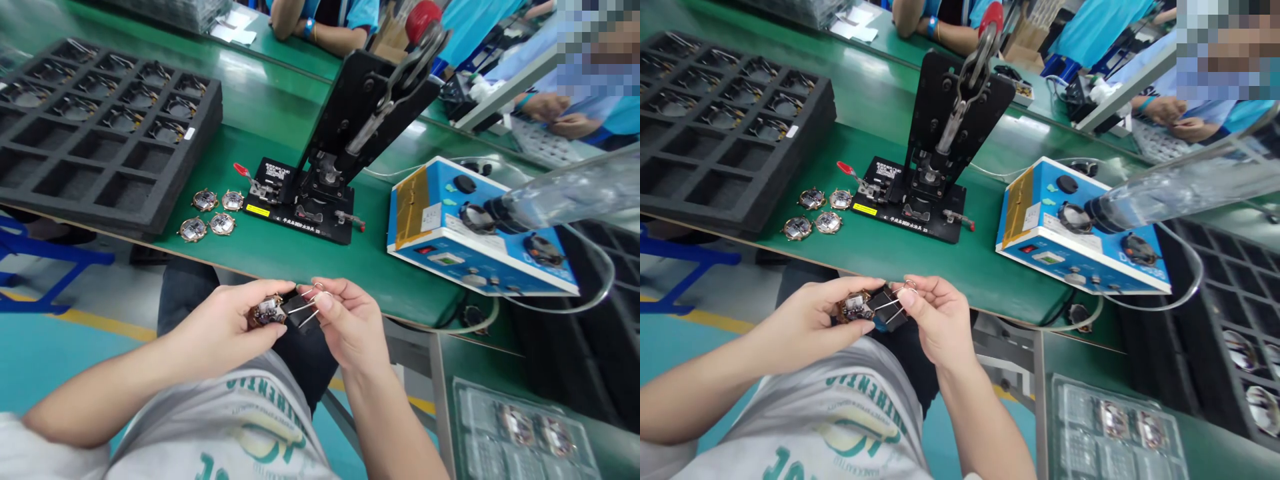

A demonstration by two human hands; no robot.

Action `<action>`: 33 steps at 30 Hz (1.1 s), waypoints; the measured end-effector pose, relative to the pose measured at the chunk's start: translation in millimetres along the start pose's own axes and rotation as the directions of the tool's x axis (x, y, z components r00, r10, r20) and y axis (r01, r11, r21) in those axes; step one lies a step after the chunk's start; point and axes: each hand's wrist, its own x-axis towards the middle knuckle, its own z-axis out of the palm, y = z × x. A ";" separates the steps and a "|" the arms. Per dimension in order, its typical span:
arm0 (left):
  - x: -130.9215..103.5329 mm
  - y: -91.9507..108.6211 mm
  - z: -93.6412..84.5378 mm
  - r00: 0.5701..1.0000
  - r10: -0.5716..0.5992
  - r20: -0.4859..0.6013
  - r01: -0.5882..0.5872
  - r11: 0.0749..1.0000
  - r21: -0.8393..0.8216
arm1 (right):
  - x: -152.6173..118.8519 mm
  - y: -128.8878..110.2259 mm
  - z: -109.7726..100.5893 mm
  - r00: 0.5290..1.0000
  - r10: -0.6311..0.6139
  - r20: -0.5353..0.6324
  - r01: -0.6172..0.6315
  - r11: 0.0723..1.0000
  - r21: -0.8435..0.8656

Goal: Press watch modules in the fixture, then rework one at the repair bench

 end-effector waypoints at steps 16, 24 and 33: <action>3.4 0.1 1.5 1.000 -0.029 0.011 0.029 0.999 0.022 | -1.5 5.6 -3.9 1.000 0.003 -0.020 -0.003 1.000 -0.020; 2.9 -3.7 2.9 0.996 -0.067 0.053 0.067 0.998 0.000 | -1.0 8.8 -1.5 0.999 0.003 -0.042 -0.003 1.000 -0.006; 5.3 -5.5 4.4 0.986 -0.140 0.093 0.148 0.985 -0.088 | -2.6 13.0 2.4 0.992 0.116 -0.052 -0.112 0.991 0.077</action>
